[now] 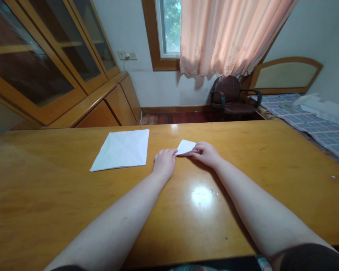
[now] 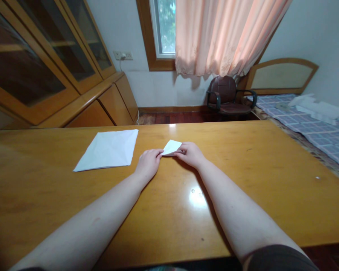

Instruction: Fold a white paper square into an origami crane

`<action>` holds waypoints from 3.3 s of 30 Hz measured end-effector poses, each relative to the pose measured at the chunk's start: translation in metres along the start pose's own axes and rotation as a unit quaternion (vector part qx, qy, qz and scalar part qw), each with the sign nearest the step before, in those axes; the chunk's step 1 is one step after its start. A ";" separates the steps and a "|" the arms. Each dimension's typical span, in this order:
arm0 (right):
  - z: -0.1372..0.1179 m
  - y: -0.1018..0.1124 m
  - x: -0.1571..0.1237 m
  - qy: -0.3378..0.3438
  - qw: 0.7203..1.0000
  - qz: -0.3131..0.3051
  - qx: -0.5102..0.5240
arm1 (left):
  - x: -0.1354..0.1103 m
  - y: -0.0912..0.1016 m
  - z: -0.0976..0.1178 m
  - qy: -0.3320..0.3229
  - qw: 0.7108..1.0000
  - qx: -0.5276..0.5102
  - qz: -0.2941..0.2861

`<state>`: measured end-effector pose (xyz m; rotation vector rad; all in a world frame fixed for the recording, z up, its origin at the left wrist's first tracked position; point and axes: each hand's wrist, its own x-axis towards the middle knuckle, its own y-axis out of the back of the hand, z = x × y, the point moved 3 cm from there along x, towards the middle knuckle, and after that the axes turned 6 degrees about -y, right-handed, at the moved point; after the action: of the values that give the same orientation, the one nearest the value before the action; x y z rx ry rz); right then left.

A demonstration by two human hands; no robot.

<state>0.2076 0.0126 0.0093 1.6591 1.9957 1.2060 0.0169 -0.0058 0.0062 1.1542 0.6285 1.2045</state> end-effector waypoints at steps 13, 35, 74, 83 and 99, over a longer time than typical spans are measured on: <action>0.001 0.001 -0.001 -0.006 1.000 -0.005 0.017 | -0.001 0.001 -0.001 -0.008 1.000 -0.016 0.007; 0.013 -0.006 0.003 -0.066 0.997 -0.022 -0.043 | 0.000 0.001 0.002 -0.025 1.000 0.001 -0.006; 0.023 -0.007 0.005 -0.122 0.989 0.005 -0.085 | -0.005 0.005 0.013 -0.048 0.999 0.007 0.013; 0.024 -0.007 0.006 -0.122 0.989 0.003 -0.086 | -0.032 -0.017 0.048 -0.210 0.967 0.065 -0.130; 0.024 -0.005 0.006 -0.144 0.988 0.022 -0.060 | -0.030 -0.015 0.039 -0.125 0.980 0.078 -0.137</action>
<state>0.2184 0.0286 -0.0076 1.7150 1.6878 1.0132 0.0478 -0.0462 -0.0002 1.2795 0.6726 0.7731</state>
